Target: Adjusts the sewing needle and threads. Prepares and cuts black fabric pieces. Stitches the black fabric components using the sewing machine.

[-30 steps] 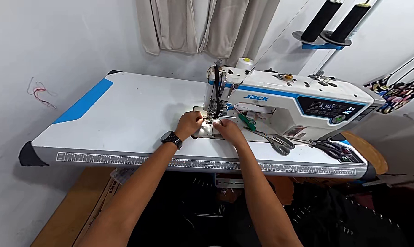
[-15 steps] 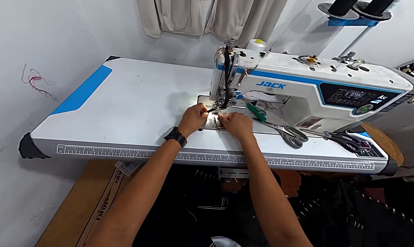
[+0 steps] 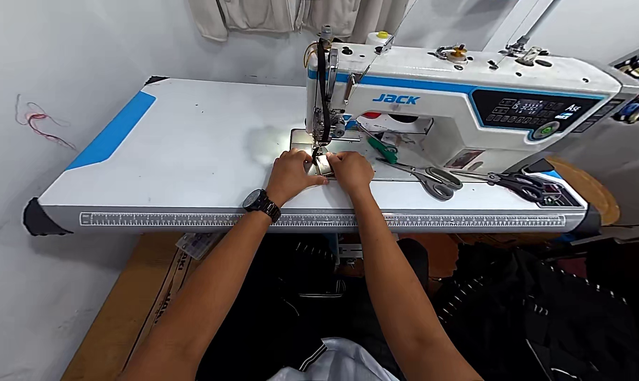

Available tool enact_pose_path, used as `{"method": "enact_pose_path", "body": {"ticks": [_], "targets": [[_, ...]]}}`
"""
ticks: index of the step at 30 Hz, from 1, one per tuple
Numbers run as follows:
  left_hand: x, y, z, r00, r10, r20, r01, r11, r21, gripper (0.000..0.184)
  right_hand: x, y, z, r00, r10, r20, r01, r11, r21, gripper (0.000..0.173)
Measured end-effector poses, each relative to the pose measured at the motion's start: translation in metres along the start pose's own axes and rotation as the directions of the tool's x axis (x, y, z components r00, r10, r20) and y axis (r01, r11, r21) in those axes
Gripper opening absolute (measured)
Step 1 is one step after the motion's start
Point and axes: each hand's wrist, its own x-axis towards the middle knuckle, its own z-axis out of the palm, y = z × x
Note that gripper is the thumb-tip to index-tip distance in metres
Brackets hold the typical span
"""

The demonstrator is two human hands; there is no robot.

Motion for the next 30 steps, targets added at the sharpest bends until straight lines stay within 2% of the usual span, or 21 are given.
{"method": "enact_pose_path", "body": {"ticks": [4,9,16,24,30], "targets": [[0.002,-0.003,0.0,1.0,-0.004,0.006,0.004,1.0,-0.019,0.072,-0.003,0.003,0.0,0.999,-0.026,-0.028,0.027,0.999,0.033,0.05],[0.002,-0.002,0.002,1.0,-0.001,0.015,0.001,1.0,0.011,0.071,-0.003,0.001,0.002,0.999,0.001,-0.045,-0.002,1.0,-0.022,0.051],[0.001,-0.002,0.002,1.0,0.027,-0.005,-0.027,0.999,0.02,0.069,-0.002,-0.001,0.004,0.998,0.027,-0.049,-0.027,1.0,0.005,0.05],[0.002,-0.006,0.001,0.995,0.102,-0.007,-0.101,0.993,0.053,0.053,-0.001,-0.007,0.005,0.996,0.066,-0.065,-0.067,0.997,-0.023,0.05],[0.001,-0.001,0.001,0.996,0.043,-0.072,-0.042,0.999,0.027,0.052,-0.001,-0.007,0.006,0.996,0.054,-0.074,-0.056,0.998,-0.034,0.05]]}}
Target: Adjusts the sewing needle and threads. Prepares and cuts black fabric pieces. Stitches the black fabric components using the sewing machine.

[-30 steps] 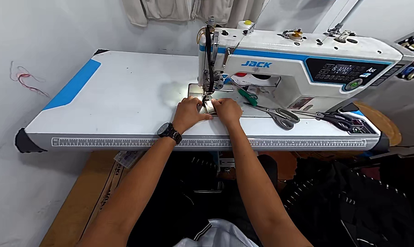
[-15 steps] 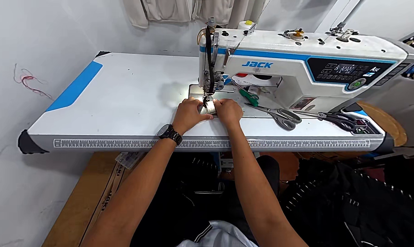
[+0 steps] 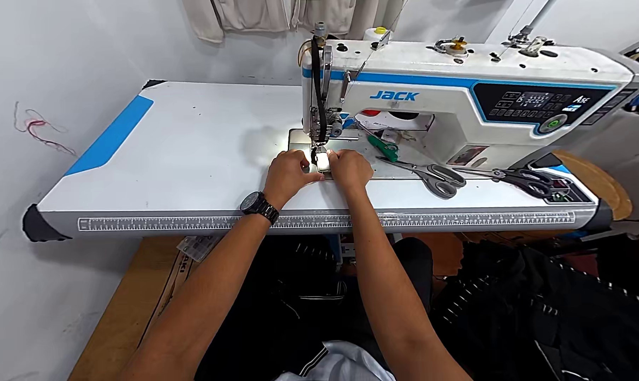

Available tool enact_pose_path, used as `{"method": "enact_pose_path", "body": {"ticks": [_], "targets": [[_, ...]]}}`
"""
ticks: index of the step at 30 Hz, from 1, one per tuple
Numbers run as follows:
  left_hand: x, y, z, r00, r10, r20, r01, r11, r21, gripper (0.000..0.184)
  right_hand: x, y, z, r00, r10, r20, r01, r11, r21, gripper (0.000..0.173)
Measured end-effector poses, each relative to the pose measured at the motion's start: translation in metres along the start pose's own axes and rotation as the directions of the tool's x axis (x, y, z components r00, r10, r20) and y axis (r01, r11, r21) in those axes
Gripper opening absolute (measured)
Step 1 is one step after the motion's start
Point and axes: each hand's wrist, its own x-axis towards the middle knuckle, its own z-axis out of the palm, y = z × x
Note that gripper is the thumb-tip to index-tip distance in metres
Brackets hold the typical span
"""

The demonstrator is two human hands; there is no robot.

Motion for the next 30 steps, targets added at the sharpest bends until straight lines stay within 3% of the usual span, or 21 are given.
{"method": "enact_pose_path", "body": {"ticks": [10,12,14,16,18,19,21,23,25,28,30], "targets": [[0.001,0.0,0.0,0.999,-0.026,0.034,0.025,1.0,0.014,0.053,0.006,-0.001,0.002,0.999,-0.041,0.022,0.044,0.989,-0.141,0.052],[-0.004,-0.002,-0.006,1.0,0.011,0.019,-0.009,0.995,-0.097,0.048,0.002,0.007,-0.006,0.995,-0.09,0.047,0.094,0.99,-0.104,0.053],[-0.037,-0.003,-0.03,0.997,0.064,-0.031,-0.071,0.945,-0.319,0.035,-0.021,0.039,-0.025,0.961,-0.266,0.079,0.257,0.96,0.114,0.054],[-0.099,-0.003,-0.07,0.995,0.1,-0.006,-0.092,0.883,-0.46,0.03,-0.066,0.095,-0.051,0.865,-0.482,0.141,0.366,0.798,0.479,0.046],[-0.172,-0.012,-0.095,0.987,0.128,0.095,-0.052,0.822,-0.567,0.03,-0.114,0.164,-0.062,0.712,-0.637,0.296,0.258,0.628,0.734,0.038],[-0.203,-0.021,-0.092,0.979,0.147,0.145,-0.029,0.793,-0.609,0.028,-0.131,0.195,-0.053,0.659,-0.653,0.373,0.174,0.615,0.769,0.034],[-0.247,-0.036,-0.066,0.955,0.167,0.247,-0.003,0.833,-0.553,0.026,-0.155,0.23,-0.013,0.683,-0.533,0.499,0.124,0.758,0.64,0.025],[-0.27,-0.03,-0.033,0.914,0.148,0.379,0.009,0.924,-0.382,0.03,-0.171,0.238,0.039,0.745,-0.404,0.53,0.14,0.872,0.469,0.056],[-0.278,-0.005,-0.015,0.868,0.153,0.473,-0.045,0.972,-0.231,0.036,-0.183,0.225,0.071,0.749,-0.411,0.52,0.169,0.877,0.449,0.079],[-0.277,0.015,0.0,0.879,0.201,0.432,-0.189,0.979,-0.069,0.034,-0.188,0.194,0.072,0.771,-0.47,0.429,0.291,0.86,0.419,0.063],[-0.265,0.006,0.01,0.819,0.239,0.522,-0.22,0.97,-0.098,0.034,-0.188,0.182,0.062,0.817,-0.446,0.365,0.364,0.89,0.274,0.051]]}}
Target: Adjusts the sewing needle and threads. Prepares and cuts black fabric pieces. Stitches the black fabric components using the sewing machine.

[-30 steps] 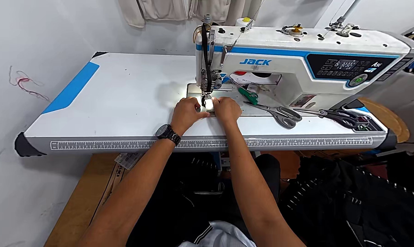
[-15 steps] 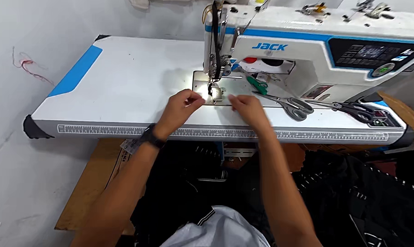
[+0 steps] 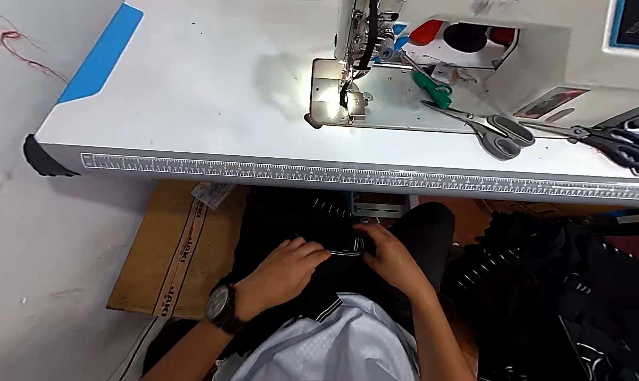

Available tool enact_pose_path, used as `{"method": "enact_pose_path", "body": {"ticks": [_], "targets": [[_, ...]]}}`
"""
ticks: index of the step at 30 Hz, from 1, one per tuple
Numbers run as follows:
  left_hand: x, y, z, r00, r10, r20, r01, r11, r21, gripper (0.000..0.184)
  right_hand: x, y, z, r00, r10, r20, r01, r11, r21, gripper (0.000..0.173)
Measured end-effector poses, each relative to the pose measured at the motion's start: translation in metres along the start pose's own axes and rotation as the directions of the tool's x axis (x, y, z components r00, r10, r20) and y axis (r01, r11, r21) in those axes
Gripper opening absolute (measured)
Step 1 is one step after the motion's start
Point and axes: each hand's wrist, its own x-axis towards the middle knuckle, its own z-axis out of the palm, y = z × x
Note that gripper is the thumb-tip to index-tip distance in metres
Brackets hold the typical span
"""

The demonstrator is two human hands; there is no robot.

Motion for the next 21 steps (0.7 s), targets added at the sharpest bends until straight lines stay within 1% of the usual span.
{"method": "enact_pose_path", "body": {"ticks": [1,2,3,4,5,6,7,8,9,10,11,12,13,14,16,17,19,20,21], "targets": [[0.007,-0.007,0.003,0.998,0.023,0.06,-0.022,1.0,-0.019,0.033,-0.002,-0.005,-0.005,0.999,0.025,-0.026,-0.027,0.997,-0.079,0.044],[0.012,-0.011,0.007,0.995,0.046,0.084,-0.045,0.999,-0.01,0.028,-0.007,-0.01,-0.01,0.998,0.043,-0.038,-0.047,0.991,-0.122,0.036],[0.014,-0.014,0.009,0.995,0.055,0.082,-0.055,0.998,0.008,0.022,-0.015,-0.014,-0.015,0.999,0.04,-0.027,-0.043,0.991,-0.125,0.029],[0.012,-0.016,0.008,0.998,0.048,0.043,-0.049,0.999,0.007,0.018,-0.025,-0.019,-0.022,1.0,0.015,0.019,-0.013,0.997,-0.08,0.024],[0.008,-0.02,0.005,0.999,0.02,-0.034,-0.021,1.0,-0.022,0.015,-0.037,-0.024,-0.028,0.994,-0.026,0.106,0.025,1.0,0.015,0.023],[0.002,-0.025,-0.001,0.99,-0.031,-0.134,0.021,0.997,-0.078,0.014,-0.047,-0.029,-0.033,0.973,-0.092,0.212,0.066,0.99,0.127,0.026],[-0.004,-0.031,-0.009,0.968,-0.093,-0.232,0.056,0.985,-0.16,0.015,-0.054,-0.034,-0.032,0.939,-0.164,0.302,0.098,0.97,0.221,0.032],[-0.01,-0.037,-0.015,0.936,-0.152,-0.318,0.064,0.961,-0.269,0.016,-0.057,-0.041,-0.025,0.91,-0.205,0.361,0.113,0.959,0.26,0.044],[-0.015,-0.042,-0.018,0.899,-0.206,-0.386,0.039,0.917,-0.396,0.018,-0.057,-0.051,-0.014,0.907,-0.204,0.368,0.124,0.965,0.23,0.057],[-0.019,-0.045,-0.017,0.865,-0.256,-0.432,-0.005,0.856,-0.517,0.019,-0.055,-0.062,0.003,0.933,-0.173,0.315,0.135,0.981,0.138,0.066],[-0.022,-0.047,-0.015,0.845,-0.295,-0.446,-0.038,0.798,-0.601,0.02,-0.049,-0.071,0.024,0.962,-0.162,0.218,0.163,0.987,0.014,0.071],[-0.023,-0.048,-0.012,0.838,-0.318,-0.443,-0.05,0.764,-0.643,0.019,-0.041,-0.076,0.044,0.976,-0.186,0.113,0.196,0.977,-0.085,0.07],[-0.024,-0.048,-0.009,0.848,-0.325,-0.418,-0.034,0.754,-0.656,0.02,-0.034,-0.078,0.058,0.975,-0.215,0.06,0.221,0.965,-0.139,0.065],[-0.025,-0.048,-0.006,0.87,-0.32,-0.374,0.0,0.759,-0.651,0.024,-0.028,-0.079,0.065,0.97,-0.235,0.062,0.242,0.96,-0.14,0.06],[-0.026,-0.05,-0.004,0.915,-0.297,-0.274,0.06,0.772,-0.633,0.038,-0.022,-0.078,0.06,0.946,-0.3,0.12,0.306,0.952,-0.03,0.053],[-0.027,-0.051,-0.002,0.933,-0.275,-0.231,0.068,0.767,-0.638,0.04,-0.021,-0.075,0.056,0.927,-0.343,0.153,0.339,0.939,0.049,0.05],[-0.027,-0.057,0.0,0.965,-0.205,-0.165,0.055,0.769,-0.637,0.033,-0.02,-0.069,0.052,0.897,-0.397,0.194,0.354,0.908,0.225,0.037],[-0.024,-0.059,0.002,0.971,-0.183,-0.154,0.048,0.778,-0.627,0.03,-0.019,-0.067,0.053,0.893,-0.414,0.176,0.355,0.889,0.288,0.03],[-0.021,-0.06,0.001,0.972,-0.182,-0.15,0.054,0.79,-0.611,0.029,-0.018,-0.066,0.057,0.897,-0.421,0.131,0.368,0.879,0.303,0.026]]}}
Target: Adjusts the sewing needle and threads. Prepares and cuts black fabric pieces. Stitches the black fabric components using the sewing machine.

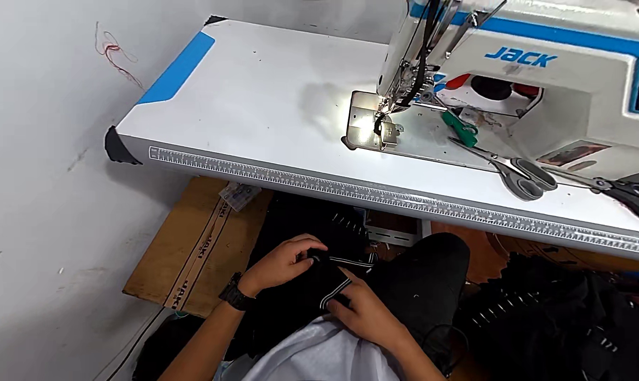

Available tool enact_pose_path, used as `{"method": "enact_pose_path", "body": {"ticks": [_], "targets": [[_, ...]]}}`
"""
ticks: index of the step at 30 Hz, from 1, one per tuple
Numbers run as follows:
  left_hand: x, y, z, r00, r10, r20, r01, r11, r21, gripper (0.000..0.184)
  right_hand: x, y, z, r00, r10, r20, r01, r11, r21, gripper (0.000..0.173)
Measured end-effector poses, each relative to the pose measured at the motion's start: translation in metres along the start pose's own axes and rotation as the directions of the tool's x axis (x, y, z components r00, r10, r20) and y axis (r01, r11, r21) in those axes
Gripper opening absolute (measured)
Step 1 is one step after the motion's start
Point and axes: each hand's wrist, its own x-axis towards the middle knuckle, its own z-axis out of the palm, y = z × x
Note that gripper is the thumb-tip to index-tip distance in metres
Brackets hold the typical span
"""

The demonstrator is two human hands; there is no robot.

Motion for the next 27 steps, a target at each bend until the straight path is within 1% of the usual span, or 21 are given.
{"method": "enact_pose_path", "body": {"ticks": [1,2,3,5,7,8,9,10,11,12,13,14,15,17,18,19,21,23,24,26,27], "targets": [[0.004,0.001,0.0,1.0,-0.007,-0.007,0.007,1.0,0.027,0.028,0.001,0.0,0.003,0.999,-0.021,-0.049,0.019,0.999,-0.032,0.024],[0.008,0.004,-0.001,1.0,-0.005,-0.019,0.006,0.999,0.049,0.024,0.002,-0.003,0.003,0.997,-0.037,-0.065,0.033,0.998,-0.059,0.028],[0.01,0.009,-0.003,0.999,0.015,-0.045,-0.012,0.998,0.066,0.02,0.003,-0.01,-0.002,0.997,-0.059,-0.047,0.057,0.997,-0.042,0.033],[0.009,0.025,-0.013,0.985,0.093,-0.144,-0.085,0.995,0.061,0.018,0.0,-0.031,-0.03,0.987,-0.159,0.009,0.158,0.986,0.053,0.038],[0.0,0.049,-0.026,0.954,0.185,-0.236,-0.184,0.983,0.028,0.019,-0.01,-0.051,-0.071,0.975,-0.224,-0.008,0.224,0.97,0.092,0.039],[-0.006,0.059,-0.03,0.939,0.21,-0.272,-0.214,0.977,0.015,0.018,-0.015,-0.056,-0.09,0.978,-0.205,-0.034,0.207,0.975,0.08,0.039],[-0.011,0.065,-0.03,0.931,0.215,-0.296,-0.222,0.975,0.008,0.017,-0.018,-0.055,-0.102,0.985,-0.143,-0.101,0.148,0.988,0.048,0.037],[-0.014,0.067,-0.027,0.93,0.199,-0.309,-0.209,0.978,0.001,0.016,-0.018,-0.05,-0.104,0.971,-0.052,-0.232,0.055,0.998,0.005,0.033],[-0.015,0.065,-0.021,0.933,0.163,-0.32,-0.175,0.985,-0.008,0.018,-0.014,-0.043,-0.097,0.914,0.042,-0.403,-0.054,0.998,-0.019,0.025],[-0.014,0.06,-0.014,0.935,0.11,-0.337,-0.129,0.991,-0.035,0.02,-0.008,-0.035,-0.085,0.839,0.111,-0.533,-0.147,0.989,-0.025,0.019],[-0.012,0.053,-0.008,0.929,0.049,-0.367,-0.083,0.994,-0.077,0.022,-0.003,-0.031,-0.072,0.786,0.141,-0.602,-0.206,0.978,-0.04,0.024],[-0.011,0.047,-0.002,0.913,-0.009,-0.408,-0.043,0.992,-0.117,0.023,-0.001,-0.03,-0.057,0.766,0.11,-0.633,-0.226,0.969,-0.104,0.031],[-0.011,0.042,0.003,0.89,-0.054,-0.454,-0.015,0.989,-0.146,0.023,0.001,-0.03,-0.043,0.767,0.022,-0.641,-0.197,0.959,-0.203,0.034],[-0.017,0.038,0.013,0.848,-0.089,-0.523,0.012,0.989,-0.148,0.023,0.008,-0.036,-0.016,0.785,-0.169,-0.596,-0.094,0.918,-0.385,0.026],[-0.018,0.039,0.017,0.834,-0.079,-0.546,0.017,0.993,-0.118,0.023,0.016,-0.038,-0.008,0.792,-0.237,-0.563,-0.041,0.899,-0.436,0.023],[-0.018,0.042,0.02,0.824,-0.043,-0.566,0.008,0.998,-0.065,0.022,0.027,-0.039,-0.004,0.796,-0.289,-0.531,0.009,0.884,-0.467,0.023],[-0.014,0.051,0.026,0.802,0.097,-0.589,-0.04,0.993,0.109,0.02,0.051,-0.039,-0.008,0.826,-0.332,-0.455,0.08,0.869,-0.489,0.031],[-0.01,0.058,0.029,0.745,0.269,-0.61,-0.09,0.947,0.308,0.015,0.066,-0.035,-0.017,0.862,-0.336,-0.38,0.136,0.875,-0.465,0.032],[-0.008,0.058,0.031,0.71,0.326,-0.624,-0.096,0.923,0.373,0.014,0.068,-0.033,-0.021,0.868,-0.338,-0.363,0.142,0.87,-0.472,0.029],[-0.004,0.056,0.032,0.644,0.369,-0.67,-0.078,0.903,0.422,0.013,0.062,-0.034,-0.021,0.851,-0.361,-0.382,0.109,0.832,-0.544,0.019],[-0.002,0.053,0.033,0.628,0.373,-0.683,-0.077,0.903,0.422,0.012,0.055,-0.036,-0.018,0.838,-0.363,-0.407,0.086,0.824,-0.56,0.017]]}}
